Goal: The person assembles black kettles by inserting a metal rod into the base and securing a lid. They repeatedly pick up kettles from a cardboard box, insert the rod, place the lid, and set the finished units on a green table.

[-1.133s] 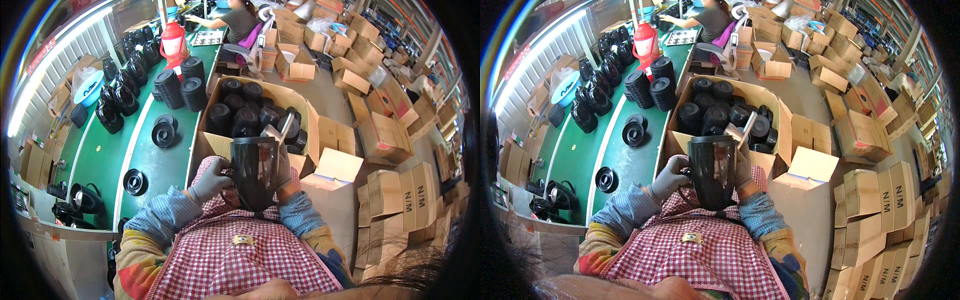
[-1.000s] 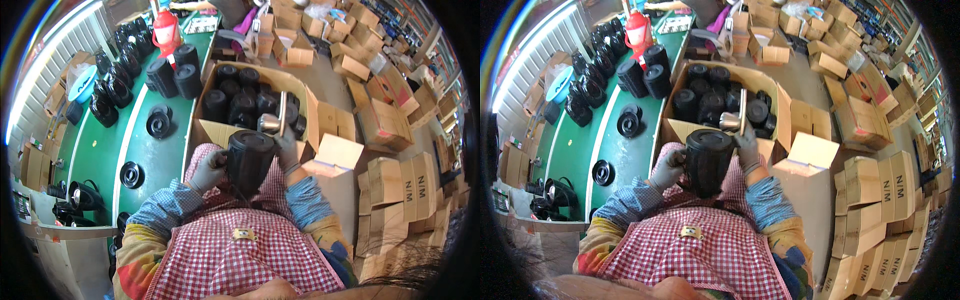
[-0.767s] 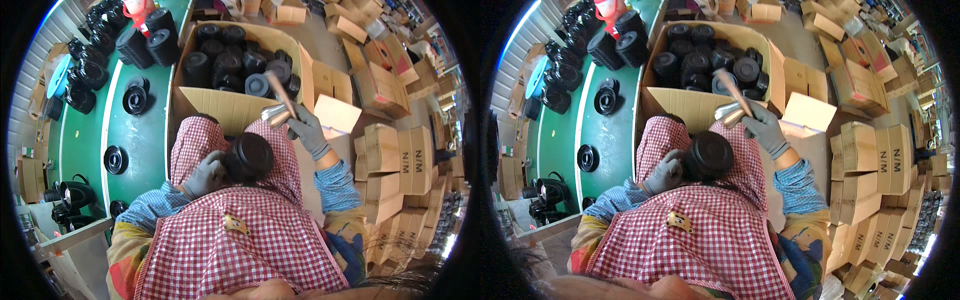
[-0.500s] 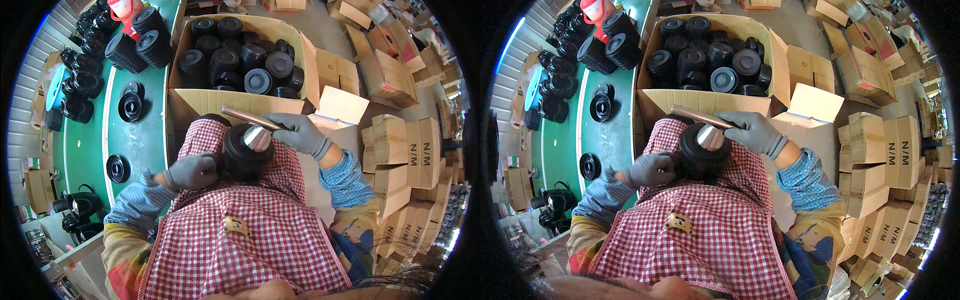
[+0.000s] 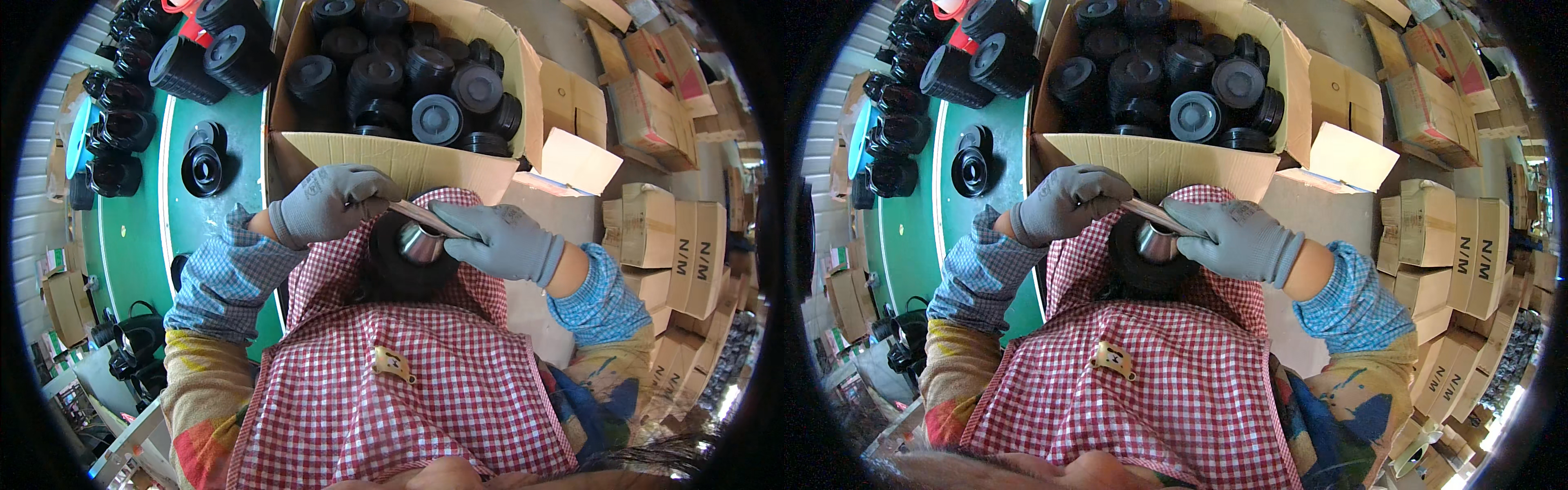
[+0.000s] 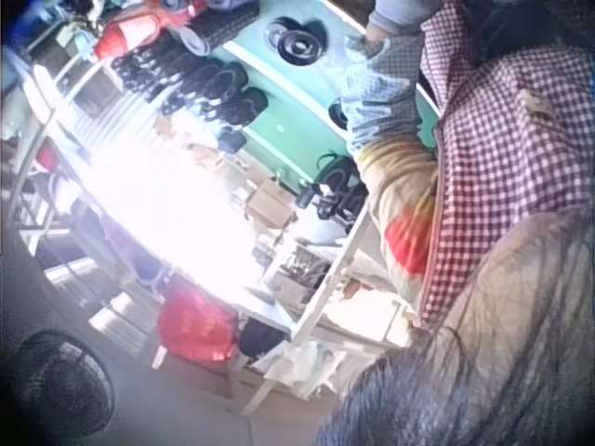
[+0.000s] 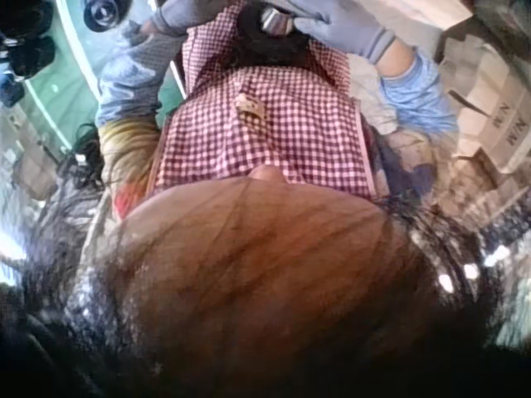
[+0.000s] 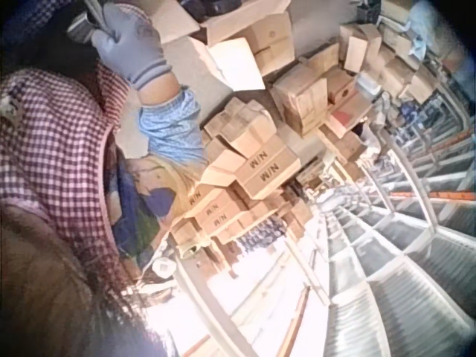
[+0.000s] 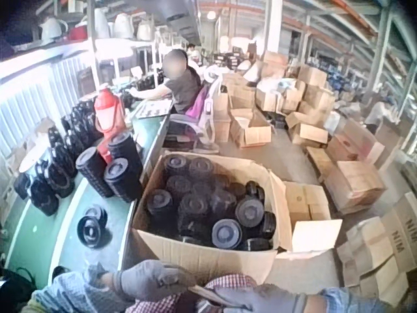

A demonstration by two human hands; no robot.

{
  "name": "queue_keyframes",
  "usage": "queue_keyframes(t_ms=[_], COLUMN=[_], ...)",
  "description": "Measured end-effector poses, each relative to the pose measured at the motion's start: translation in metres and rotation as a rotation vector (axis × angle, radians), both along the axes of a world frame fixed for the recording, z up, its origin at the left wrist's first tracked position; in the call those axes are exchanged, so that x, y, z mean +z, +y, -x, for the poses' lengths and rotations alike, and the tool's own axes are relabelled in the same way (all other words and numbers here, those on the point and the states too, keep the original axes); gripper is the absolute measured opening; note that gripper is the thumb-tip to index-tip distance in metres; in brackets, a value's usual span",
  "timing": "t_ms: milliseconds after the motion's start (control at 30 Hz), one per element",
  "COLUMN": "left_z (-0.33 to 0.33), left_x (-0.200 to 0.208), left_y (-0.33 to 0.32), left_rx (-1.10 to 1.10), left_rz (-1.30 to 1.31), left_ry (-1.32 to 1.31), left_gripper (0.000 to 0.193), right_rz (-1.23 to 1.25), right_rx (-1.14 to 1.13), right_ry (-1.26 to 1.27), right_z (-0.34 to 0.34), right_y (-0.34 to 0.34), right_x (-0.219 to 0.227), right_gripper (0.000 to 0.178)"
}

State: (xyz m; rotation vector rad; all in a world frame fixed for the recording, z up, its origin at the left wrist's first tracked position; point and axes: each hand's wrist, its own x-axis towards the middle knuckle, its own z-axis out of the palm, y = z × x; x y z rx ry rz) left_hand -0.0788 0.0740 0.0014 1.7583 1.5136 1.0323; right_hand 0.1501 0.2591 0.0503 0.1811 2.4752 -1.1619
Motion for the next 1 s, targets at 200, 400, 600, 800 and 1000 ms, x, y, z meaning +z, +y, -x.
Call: queue_keyframes(t_ms=[200, 400, 600, 800, 1000], left_z=[0.011, -0.003, 0.004, -0.02, -0.073], left_x=[-0.008, -0.094, -0.149, 0.043, -0.007], left_y=[0.007, 0.07, 0.075, -0.004, 0.003], left_rx=[-0.002, 0.012, 0.209, -0.068, 0.012], left_rz=[0.225, 0.187, -0.074, -0.478, -0.469], left_ry=[-0.141, 0.039, -0.013, 0.031, 0.008], left_gripper=[0.016, 0.03, 0.038, 0.031, 0.027], right_rz=[-0.206, -0.07, 0.668, 0.97, 0.986], right_rx=[0.169, 0.245, -0.062, -0.143, -0.017], right_ry=[0.463, 0.505, 0.259, 0.306, 0.409], right_z=[0.004, 0.034, 0.065, 0.073, 0.09], right_y=[0.011, -0.061, -0.041, -0.03, -0.021], right_x=[-0.049, -0.014, -0.049, -0.058, -0.062], right_gripper=[0.064, 0.087, 0.082, 0.103, 0.085])
